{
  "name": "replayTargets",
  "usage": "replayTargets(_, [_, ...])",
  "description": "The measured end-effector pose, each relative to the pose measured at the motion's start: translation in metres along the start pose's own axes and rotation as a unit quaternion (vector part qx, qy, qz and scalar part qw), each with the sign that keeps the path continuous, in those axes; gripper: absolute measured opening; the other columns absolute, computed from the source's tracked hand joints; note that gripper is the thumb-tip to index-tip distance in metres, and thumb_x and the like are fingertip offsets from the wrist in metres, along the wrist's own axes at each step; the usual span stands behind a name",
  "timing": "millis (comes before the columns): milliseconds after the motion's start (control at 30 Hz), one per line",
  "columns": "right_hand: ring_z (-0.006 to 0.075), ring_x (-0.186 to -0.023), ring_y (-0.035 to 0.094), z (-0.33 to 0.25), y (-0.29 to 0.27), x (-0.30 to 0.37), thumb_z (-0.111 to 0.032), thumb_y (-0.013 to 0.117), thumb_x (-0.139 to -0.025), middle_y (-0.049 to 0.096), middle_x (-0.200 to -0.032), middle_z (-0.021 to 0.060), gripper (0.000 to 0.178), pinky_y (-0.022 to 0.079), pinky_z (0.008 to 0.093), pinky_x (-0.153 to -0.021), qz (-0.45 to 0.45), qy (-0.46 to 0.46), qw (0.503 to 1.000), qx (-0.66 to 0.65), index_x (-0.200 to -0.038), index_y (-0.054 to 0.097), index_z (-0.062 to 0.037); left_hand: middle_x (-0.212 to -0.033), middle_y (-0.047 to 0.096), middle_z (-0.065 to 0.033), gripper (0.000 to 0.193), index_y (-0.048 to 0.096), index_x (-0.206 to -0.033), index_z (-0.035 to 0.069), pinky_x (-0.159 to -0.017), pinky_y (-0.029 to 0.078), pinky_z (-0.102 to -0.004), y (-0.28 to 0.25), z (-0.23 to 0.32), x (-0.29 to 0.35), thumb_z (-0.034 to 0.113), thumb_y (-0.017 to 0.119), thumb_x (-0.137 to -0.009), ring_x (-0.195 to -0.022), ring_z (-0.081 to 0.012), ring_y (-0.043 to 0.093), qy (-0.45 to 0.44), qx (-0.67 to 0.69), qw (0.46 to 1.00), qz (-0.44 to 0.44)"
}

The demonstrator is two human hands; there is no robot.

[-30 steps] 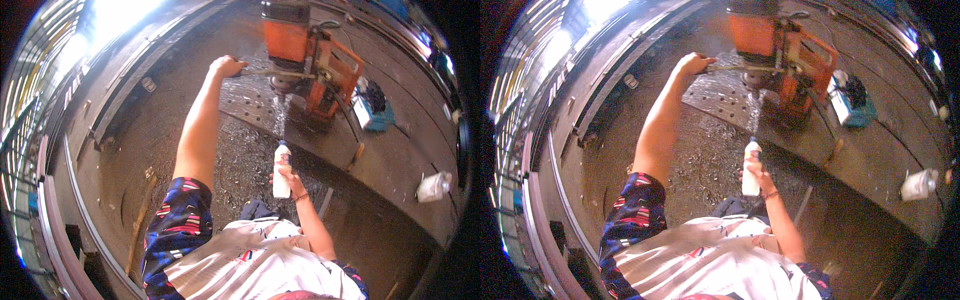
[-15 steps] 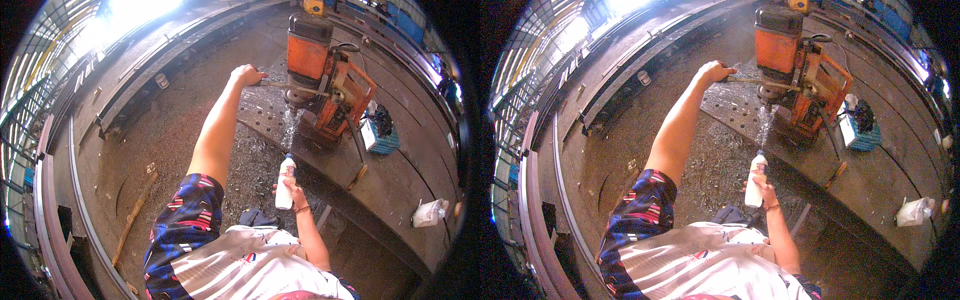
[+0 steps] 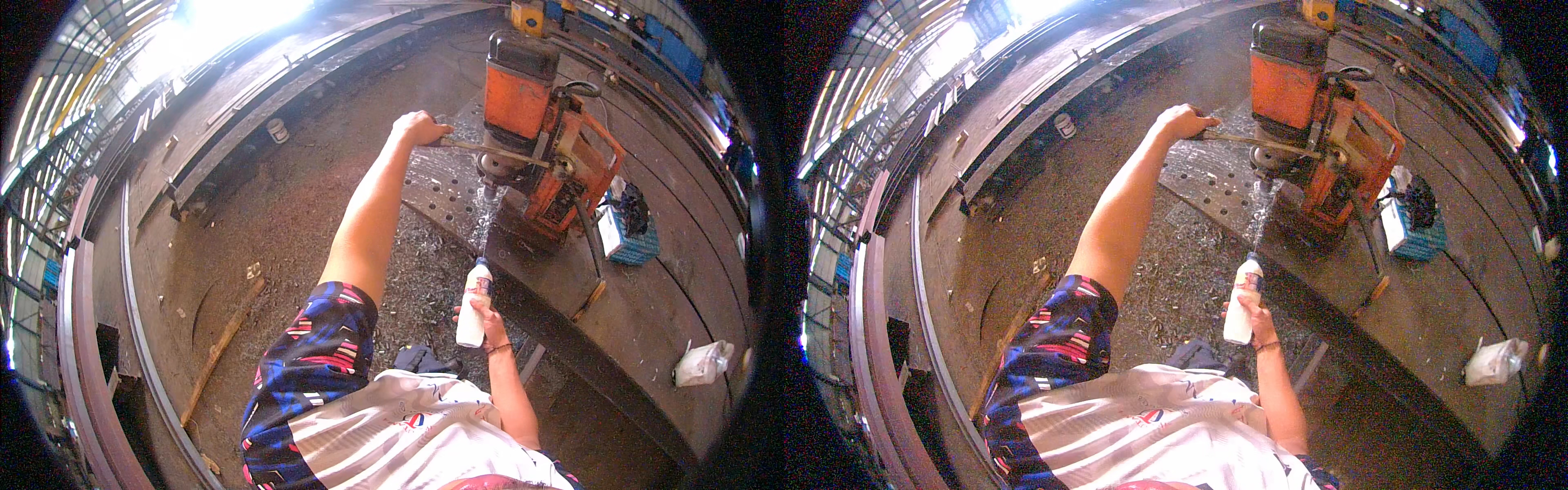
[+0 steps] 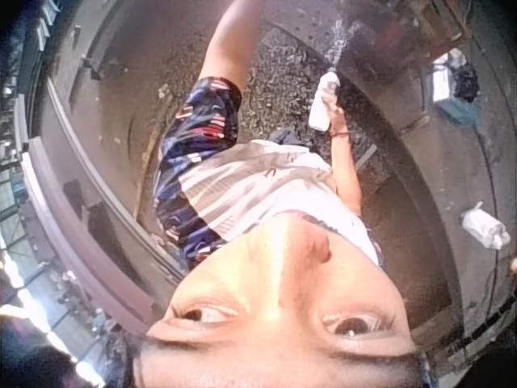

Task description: The person operates a drill press on a metal plate, repeatedly lowering the drill to create holes while pouring liquid from a bottle onto the drilling area. They use a small brush to clear debris from the holes and adjust the machine's handle.

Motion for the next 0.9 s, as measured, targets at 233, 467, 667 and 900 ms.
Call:
replayTargets(233, [0.0285,-0.081,0.071,-0.002,0.003,0.001,-0.025,0.063,-0.09,0.069,-0.099,0.0191,0.042,0.06,0.0398,-0.067,-0.016,-0.006,1.0,0.011,-0.123,0.052,-0.0006,-0.107,0.071,-0.0125,0.064,0.076,-0.101,0.012,-0.092,0.05,-0.0397,-0.005,0.003,0.011,0.069,0.058,-0.079,-0.106,-0.0291,0.065,0.002,0.012,1.0,-0.022])
replayTargets(467, [0.0278,-0.079,0.071,-0.003,-0.002,-0.002,-0.024,0.065,-0.089,0.07,-0.097,0.0177,0.041,0.06,0.0398,-0.066,-0.006,-0.024,1.0,0.009,-0.121,0.054,-0.0003,-0.108,0.071,-0.0129,0.063,0.076,-0.101,0.013,-0.093,0.049,-0.0406,-0.002,0.004,0.009,0.069,0.057,-0.079,-0.108,-0.0294,0.065,0.004,0.01,1.0,-0.027])
replayTargets(667, [0.0284,-0.08,0.071,-0.007,0.006,0.008,-0.024,0.066,-0.089,0.07,-0.099,0.0182,0.041,0.06,0.0391,-0.068,-0.001,0.005,1.0,-0.02,-0.12,0.055,0.0002,-0.104,0.071,-0.014,0.063,0.076,-0.097,0.012,-0.092,0.049,-0.0411,0.004,0.001,0.005,0.069,0.055,-0.081,-0.105,-0.0301,0.066,0.012,0.022,0.999,-0.032])
replayTargets(900, [0.023,-0.076,0.07,-0.002,-0.006,-0.007,-0.021,0.074,-0.084,0.069,-0.092,0.0119,0.039,0.059,0.0361,-0.065,-0.01,-0.066,0.998,-0.002,-0.116,0.057,-0.0066,-0.09,0.073,-0.0126,0.061,0.077,-0.086,0.011,-0.085,0.051,-0.0411,0.006,0.005,0.0,0.068,0.055,-0.082,-0.093,-0.0285,0.069,0.039,0.009,0.999,-0.016])
Point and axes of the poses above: each hand's wrist, its own x-axis away from the middle knuckle, its own y-axis out of the palm, z = x × y, the point moved 10 cm from there along -x, towards the middle knuckle
